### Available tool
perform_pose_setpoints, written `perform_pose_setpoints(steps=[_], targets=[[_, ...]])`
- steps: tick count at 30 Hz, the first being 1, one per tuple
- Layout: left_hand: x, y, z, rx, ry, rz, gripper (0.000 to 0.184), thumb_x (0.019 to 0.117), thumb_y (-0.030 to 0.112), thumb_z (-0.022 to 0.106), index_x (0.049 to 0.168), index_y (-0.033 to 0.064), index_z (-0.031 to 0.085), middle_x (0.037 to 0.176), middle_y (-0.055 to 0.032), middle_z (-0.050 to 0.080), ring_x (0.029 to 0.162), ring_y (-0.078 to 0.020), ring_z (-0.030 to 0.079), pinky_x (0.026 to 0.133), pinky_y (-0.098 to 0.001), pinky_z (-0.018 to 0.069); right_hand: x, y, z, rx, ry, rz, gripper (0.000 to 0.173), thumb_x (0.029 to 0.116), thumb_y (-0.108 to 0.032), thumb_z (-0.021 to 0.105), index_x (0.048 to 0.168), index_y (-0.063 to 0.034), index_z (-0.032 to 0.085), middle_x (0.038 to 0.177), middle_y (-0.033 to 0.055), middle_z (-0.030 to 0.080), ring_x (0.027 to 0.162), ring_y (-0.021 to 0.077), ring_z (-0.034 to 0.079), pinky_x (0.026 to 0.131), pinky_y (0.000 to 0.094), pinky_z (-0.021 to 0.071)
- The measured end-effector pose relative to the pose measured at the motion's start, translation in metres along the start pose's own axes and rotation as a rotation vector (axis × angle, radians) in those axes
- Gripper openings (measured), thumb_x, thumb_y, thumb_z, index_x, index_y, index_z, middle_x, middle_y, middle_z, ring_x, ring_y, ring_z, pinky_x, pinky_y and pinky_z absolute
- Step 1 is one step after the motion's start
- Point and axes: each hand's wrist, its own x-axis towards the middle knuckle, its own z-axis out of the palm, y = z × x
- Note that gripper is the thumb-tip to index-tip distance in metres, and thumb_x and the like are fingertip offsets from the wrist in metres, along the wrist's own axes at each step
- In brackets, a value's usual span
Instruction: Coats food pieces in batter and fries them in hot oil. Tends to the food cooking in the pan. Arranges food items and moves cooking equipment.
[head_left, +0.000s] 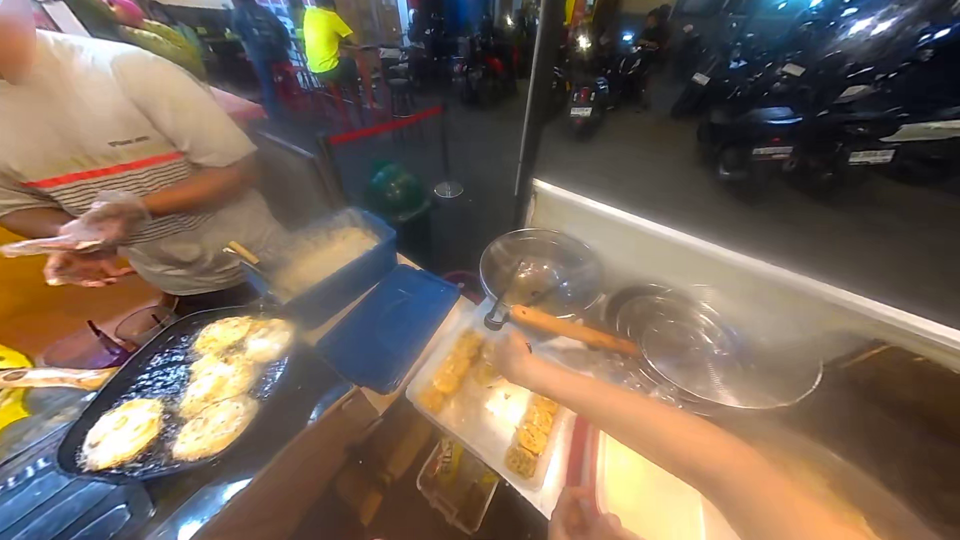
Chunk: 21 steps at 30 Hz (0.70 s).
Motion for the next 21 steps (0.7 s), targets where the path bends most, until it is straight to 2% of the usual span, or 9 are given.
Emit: perform_pose_setpoints(steps=[2,6,8,10,13,16,18,19,21], targets=[[0.000,0.002,0.001,0.010,-0.002,0.000,0.058,0.0929,0.019,0.075,0.137,-0.0054,0.047,0.100,-0.0188,0.072,0.086,-0.0250,0.073,0.079,-0.0427,0.0623,-0.001,0.007,0.014,0.004,0.049,-0.014,0.030,0.1011,0.009,0.041,0.125,0.0155,0.058,0.127,0.0326,0.061,0.119,0.0481,0.060,0.093,0.0614,0.0496],[0.002,-0.001,0.002,0.002,-0.006,0.002,0.059,0.0927,0.017,0.075,0.138,-0.0058,0.046,0.102,-0.0199,0.072,0.087,-0.0257,0.073,0.080,-0.0437,0.0623,-0.004,0.016,0.021,0.016,0.042,-0.045,0.026,0.0998,0.008,0.046,0.121,0.0158,0.060,0.123,0.0332,0.062,0.115,0.0490,0.061,0.092,0.0616,0.0504],[0.003,-0.001,0.004,-0.010,0.007,0.000,0.058,0.0923,0.015,0.076,0.138,-0.0061,0.047,0.101,-0.0199,0.072,0.086,-0.0253,0.073,0.078,-0.0427,0.0623,-0.019,0.025,0.011,0.071,-0.007,-0.067,0.028,0.0980,-0.001,0.059,0.123,0.0119,0.062,0.124,0.0321,0.063,0.117,0.0494,0.061,0.093,0.0646,0.0490],[0.000,-0.003,0.004,-0.026,0.018,-0.003,0.057,0.0919,0.013,0.076,0.138,-0.0059,0.047,0.102,-0.0204,0.071,0.085,-0.0252,0.073,0.078,-0.0417,0.0625,-0.042,0.042,0.008,0.211,-0.040,-0.046,0.035,0.1002,-0.020,0.064,0.126,0.0040,0.064,0.125,0.0295,0.064,0.119,0.0485,0.061,0.093,0.0684,0.0486],[0.000,-0.004,0.003,-0.048,0.021,-0.001,0.057,0.0913,0.013,0.077,0.138,-0.0046,0.049,0.103,-0.0195,0.072,0.084,-0.0241,0.073,0.076,-0.0403,0.0627,-0.109,0.081,0.022,0.451,0.019,-0.040,0.041,0.1045,-0.041,0.057,0.119,-0.0047,0.069,0.112,0.0246,0.069,0.110,0.0449,0.065,0.090,0.0688,0.0492],[0.002,-0.005,0.004,-0.041,0.004,-0.005,0.056,0.0917,0.014,0.077,0.137,-0.0042,0.049,0.103,-0.0193,0.072,0.085,-0.0246,0.074,0.076,-0.0401,0.0630,-0.210,0.120,0.050,0.646,0.015,0.023,0.037,0.1070,-0.040,0.054,0.127,-0.0130,0.070,0.104,0.0174,0.072,0.097,0.0346,0.069,0.090,0.0593,0.0521],[0.004,-0.004,0.003,-0.033,-0.004,-0.014,0.054,0.0926,0.012,0.075,0.137,-0.0038,0.049,0.103,-0.0193,0.072,0.085,-0.0252,0.074,0.076,-0.0408,0.0631,-0.268,0.142,0.078,0.750,-0.023,0.113,0.036,0.1076,-0.037,0.055,0.129,-0.0131,0.071,0.095,0.0145,0.073,0.084,0.0281,0.069,0.084,0.0517,0.0548],[0.004,-0.002,0.002,-0.027,-0.003,-0.021,0.054,0.0927,0.012,0.075,0.137,-0.0034,0.049,0.104,-0.0196,0.072,0.085,-0.0255,0.074,0.075,-0.0412,0.0630,-0.287,0.149,0.092,0.764,-0.061,0.164,0.035,0.1077,-0.037,0.055,0.127,-0.0121,0.071,0.094,0.0145,0.072,0.083,0.0280,0.069,0.084,0.0508,0.0548],[0.003,0.003,0.003,-0.010,0.008,-0.039,0.053,0.0929,0.011,0.075,0.137,-0.0029,0.049,0.106,-0.0209,0.072,0.085,-0.0269,0.074,0.075,-0.0425,0.0633,-0.297,0.154,0.115,0.726,-0.188,0.259,0.039,0.1081,-0.039,0.053,0.121,-0.0078,0.071,0.100,0.0182,0.072,0.092,0.0335,0.069,0.089,0.0551,0.0527]])
